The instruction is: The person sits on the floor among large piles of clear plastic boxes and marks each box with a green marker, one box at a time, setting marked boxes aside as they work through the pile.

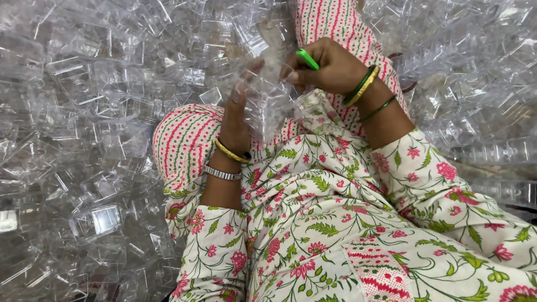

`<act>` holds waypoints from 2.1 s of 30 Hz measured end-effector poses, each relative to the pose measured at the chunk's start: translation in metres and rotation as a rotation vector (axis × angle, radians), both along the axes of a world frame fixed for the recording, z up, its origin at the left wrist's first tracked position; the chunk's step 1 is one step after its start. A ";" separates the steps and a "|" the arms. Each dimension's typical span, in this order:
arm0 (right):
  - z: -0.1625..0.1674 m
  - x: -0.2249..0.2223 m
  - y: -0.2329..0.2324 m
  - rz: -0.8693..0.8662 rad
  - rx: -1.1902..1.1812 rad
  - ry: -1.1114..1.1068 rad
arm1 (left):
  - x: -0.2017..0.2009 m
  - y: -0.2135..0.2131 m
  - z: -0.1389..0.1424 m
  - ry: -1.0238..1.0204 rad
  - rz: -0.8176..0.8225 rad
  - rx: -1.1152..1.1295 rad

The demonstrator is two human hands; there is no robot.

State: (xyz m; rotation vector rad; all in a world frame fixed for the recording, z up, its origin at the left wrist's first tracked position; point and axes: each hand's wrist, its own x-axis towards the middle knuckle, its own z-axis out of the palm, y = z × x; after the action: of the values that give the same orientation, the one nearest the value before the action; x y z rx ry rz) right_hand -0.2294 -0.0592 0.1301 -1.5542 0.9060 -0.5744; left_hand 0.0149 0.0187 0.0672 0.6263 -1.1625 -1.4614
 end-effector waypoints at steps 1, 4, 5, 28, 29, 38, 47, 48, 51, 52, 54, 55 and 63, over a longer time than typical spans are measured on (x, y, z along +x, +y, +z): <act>0.000 0.000 0.001 0.016 0.007 -0.025 | -0.001 0.001 0.001 0.090 -0.059 0.105; 0.003 0.005 0.004 -0.013 0.041 0.000 | -0.003 0.001 -0.002 0.236 -0.182 0.313; 0.006 0.006 0.004 -0.031 0.007 -0.029 | -0.003 0.001 -0.004 0.206 -0.181 0.309; -0.003 -0.011 0.000 -0.095 -0.422 -0.019 | -0.001 0.002 -0.005 0.213 -0.200 0.425; -0.002 -0.012 0.001 -0.076 -0.460 -0.006 | -0.001 0.001 -0.007 0.188 -0.188 0.448; 0.017 -0.012 0.003 -0.036 -0.620 0.155 | 0.006 -0.007 -0.030 -0.170 -0.091 -0.064; 0.020 -0.020 0.003 -0.003 -0.459 0.167 | 0.002 -0.006 -0.043 -0.197 0.003 0.047; 0.019 -0.022 0.002 0.019 -0.457 0.150 | 0.001 -0.007 -0.045 -0.097 0.013 0.190; 0.017 -0.026 0.002 0.048 -0.388 0.111 | 0.004 -0.013 -0.049 -0.112 0.049 0.192; 0.016 -0.027 0.002 0.052 -0.355 0.099 | 0.005 -0.013 -0.049 -0.239 0.129 0.002; 0.012 -0.025 0.002 0.033 -0.127 -0.169 | 0.005 -0.012 -0.045 -0.492 0.274 -0.383; 0.010 -0.024 0.001 0.025 -0.011 -0.300 | 0.005 -0.013 -0.041 -0.198 0.180 -0.053; -0.023 0.002 -0.005 -0.094 -0.311 -0.126 | -0.003 -0.012 -0.008 0.441 -0.161 0.595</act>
State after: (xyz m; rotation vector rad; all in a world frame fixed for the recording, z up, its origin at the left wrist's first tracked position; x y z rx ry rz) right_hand -0.2278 -0.0643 0.1068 -1.7357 0.8242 -0.9045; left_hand 0.0122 0.0064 0.0590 0.5704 -0.4342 -1.9822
